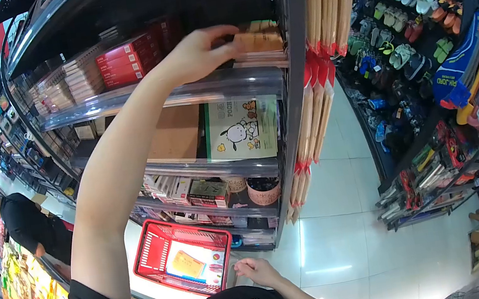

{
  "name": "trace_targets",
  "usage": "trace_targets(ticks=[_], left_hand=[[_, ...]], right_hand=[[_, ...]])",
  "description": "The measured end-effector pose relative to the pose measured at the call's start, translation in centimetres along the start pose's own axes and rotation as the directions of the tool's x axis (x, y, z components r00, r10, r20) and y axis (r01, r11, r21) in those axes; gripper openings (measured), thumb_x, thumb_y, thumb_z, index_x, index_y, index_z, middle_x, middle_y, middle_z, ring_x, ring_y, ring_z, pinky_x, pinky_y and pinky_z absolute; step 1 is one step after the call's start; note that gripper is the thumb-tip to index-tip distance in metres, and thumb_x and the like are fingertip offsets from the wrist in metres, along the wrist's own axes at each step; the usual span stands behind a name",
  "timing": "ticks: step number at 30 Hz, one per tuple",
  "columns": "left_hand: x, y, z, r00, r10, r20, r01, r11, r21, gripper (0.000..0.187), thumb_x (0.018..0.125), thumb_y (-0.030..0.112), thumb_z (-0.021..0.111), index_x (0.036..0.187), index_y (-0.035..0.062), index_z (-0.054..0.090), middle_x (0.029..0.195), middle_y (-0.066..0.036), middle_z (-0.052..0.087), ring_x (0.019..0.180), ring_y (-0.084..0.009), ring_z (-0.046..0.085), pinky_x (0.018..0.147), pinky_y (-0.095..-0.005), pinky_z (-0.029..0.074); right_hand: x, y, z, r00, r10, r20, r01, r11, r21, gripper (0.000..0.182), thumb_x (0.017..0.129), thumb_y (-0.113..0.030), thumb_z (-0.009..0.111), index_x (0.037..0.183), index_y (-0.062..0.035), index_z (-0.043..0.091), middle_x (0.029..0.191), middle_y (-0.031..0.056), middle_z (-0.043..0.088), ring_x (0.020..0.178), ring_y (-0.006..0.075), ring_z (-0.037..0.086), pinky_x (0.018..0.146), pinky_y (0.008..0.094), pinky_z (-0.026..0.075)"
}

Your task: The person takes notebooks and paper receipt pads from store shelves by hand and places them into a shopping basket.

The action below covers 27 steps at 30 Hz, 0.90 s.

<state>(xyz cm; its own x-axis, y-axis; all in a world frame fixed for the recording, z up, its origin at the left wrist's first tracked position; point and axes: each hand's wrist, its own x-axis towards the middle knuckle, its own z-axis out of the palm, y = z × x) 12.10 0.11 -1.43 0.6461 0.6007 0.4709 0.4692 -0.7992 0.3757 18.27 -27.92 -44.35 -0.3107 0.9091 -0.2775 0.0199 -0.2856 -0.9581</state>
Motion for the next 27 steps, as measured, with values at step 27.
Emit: trace_targets(ticks=[27], left_hand=[[-61.9,-9.9,22.8,-0.012,-0.992,0.128,0.649,-0.105,-0.754,0.021,0.095,0.018,0.054,0.104,-0.0003,0.059,0.075,0.003,0.054,0.068,-0.0054,0.048,0.061,-0.0213,0.041]], right_hand=[[14.0,3.8,7.4,0.943,0.191,0.274,-0.065,0.91,-0.41,0.027,0.093,-0.024,0.055,0.105,-0.0009,0.063,0.083,0.007,0.066,0.077,0.0112,0.062,0.07,0.0266,0.049]])
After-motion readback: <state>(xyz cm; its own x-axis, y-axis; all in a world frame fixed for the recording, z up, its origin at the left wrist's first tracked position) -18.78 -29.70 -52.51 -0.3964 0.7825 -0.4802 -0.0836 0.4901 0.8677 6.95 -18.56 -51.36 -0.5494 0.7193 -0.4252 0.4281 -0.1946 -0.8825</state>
